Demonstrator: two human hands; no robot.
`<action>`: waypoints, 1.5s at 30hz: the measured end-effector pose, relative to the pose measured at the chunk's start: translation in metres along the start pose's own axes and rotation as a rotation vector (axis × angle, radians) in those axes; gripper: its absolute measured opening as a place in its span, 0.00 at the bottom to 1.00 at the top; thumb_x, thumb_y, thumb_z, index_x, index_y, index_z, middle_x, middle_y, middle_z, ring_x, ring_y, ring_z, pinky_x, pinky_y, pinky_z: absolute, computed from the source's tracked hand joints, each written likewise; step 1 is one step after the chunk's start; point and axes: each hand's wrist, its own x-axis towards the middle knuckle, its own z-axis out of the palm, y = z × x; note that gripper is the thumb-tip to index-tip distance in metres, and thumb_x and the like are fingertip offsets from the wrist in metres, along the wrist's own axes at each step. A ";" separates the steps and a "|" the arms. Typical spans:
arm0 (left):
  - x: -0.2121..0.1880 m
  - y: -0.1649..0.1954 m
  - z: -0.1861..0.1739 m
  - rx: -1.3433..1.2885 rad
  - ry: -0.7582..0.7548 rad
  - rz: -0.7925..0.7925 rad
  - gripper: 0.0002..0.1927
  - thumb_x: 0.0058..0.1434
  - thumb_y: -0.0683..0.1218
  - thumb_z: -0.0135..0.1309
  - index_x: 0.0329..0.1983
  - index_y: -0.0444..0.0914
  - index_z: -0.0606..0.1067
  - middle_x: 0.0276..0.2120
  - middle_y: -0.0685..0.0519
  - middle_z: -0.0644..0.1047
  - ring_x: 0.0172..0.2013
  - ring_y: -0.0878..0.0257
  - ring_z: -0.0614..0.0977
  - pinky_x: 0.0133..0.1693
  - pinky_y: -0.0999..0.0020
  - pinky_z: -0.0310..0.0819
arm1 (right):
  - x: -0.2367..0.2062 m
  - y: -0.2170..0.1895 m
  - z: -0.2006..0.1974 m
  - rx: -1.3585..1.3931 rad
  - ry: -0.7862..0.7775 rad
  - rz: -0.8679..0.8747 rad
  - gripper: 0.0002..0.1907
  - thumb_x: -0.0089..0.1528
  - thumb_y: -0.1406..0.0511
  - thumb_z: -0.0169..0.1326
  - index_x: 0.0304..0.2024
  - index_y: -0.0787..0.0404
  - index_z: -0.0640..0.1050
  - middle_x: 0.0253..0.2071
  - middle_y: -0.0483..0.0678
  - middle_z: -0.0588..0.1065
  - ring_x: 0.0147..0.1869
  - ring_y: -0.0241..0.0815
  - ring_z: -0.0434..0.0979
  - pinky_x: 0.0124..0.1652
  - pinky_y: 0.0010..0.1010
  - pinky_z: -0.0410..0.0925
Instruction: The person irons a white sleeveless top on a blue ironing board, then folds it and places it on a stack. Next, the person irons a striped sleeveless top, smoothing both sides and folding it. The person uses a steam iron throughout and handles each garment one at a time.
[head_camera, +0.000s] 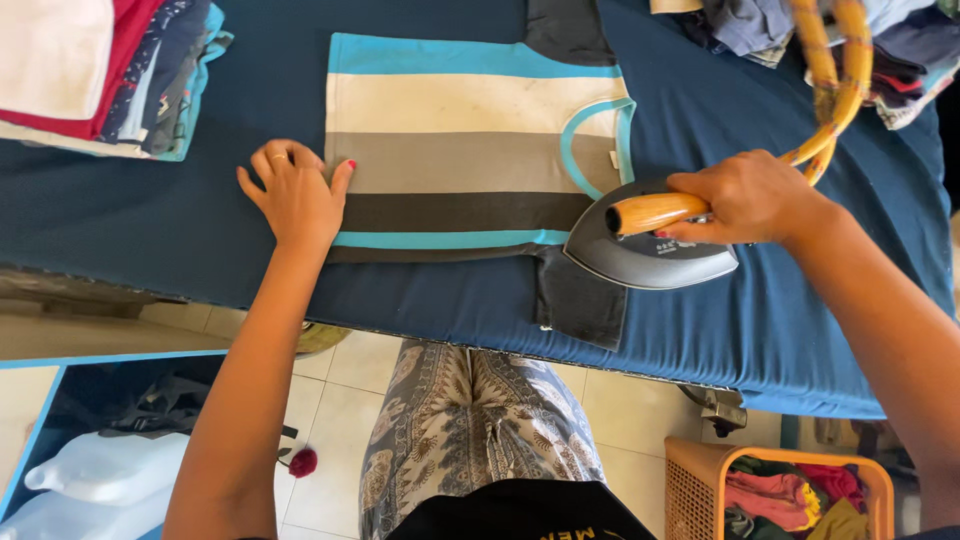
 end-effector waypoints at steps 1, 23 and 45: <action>-0.001 -0.001 0.003 0.026 0.030 0.002 0.25 0.68 0.60 0.60 0.45 0.32 0.77 0.56 0.42 0.70 0.60 0.41 0.64 0.62 0.28 0.46 | -0.003 -0.004 0.003 -0.048 -0.002 0.040 0.30 0.53 0.37 0.54 0.40 0.51 0.81 0.20 0.54 0.76 0.29 0.60 0.79 0.31 0.49 0.71; 0.041 0.105 0.002 -0.209 0.070 0.354 0.47 0.67 0.62 0.61 0.79 0.38 0.53 0.78 0.45 0.52 0.77 0.43 0.44 0.67 0.23 0.26 | -0.034 -0.058 0.012 -0.022 0.383 -0.187 0.25 0.53 0.44 0.62 0.28 0.57 0.75 0.21 0.49 0.75 0.25 0.54 0.78 0.26 0.44 0.69; 0.040 0.126 0.032 -0.061 -0.307 0.356 0.42 0.66 0.71 0.41 0.78 0.51 0.53 0.77 0.52 0.48 0.76 0.50 0.44 0.67 0.28 0.29 | 0.040 -0.029 0.041 -0.284 0.641 0.185 0.32 0.64 0.36 0.56 0.31 0.56 0.73 0.22 0.47 0.73 0.25 0.48 0.77 0.25 0.37 0.68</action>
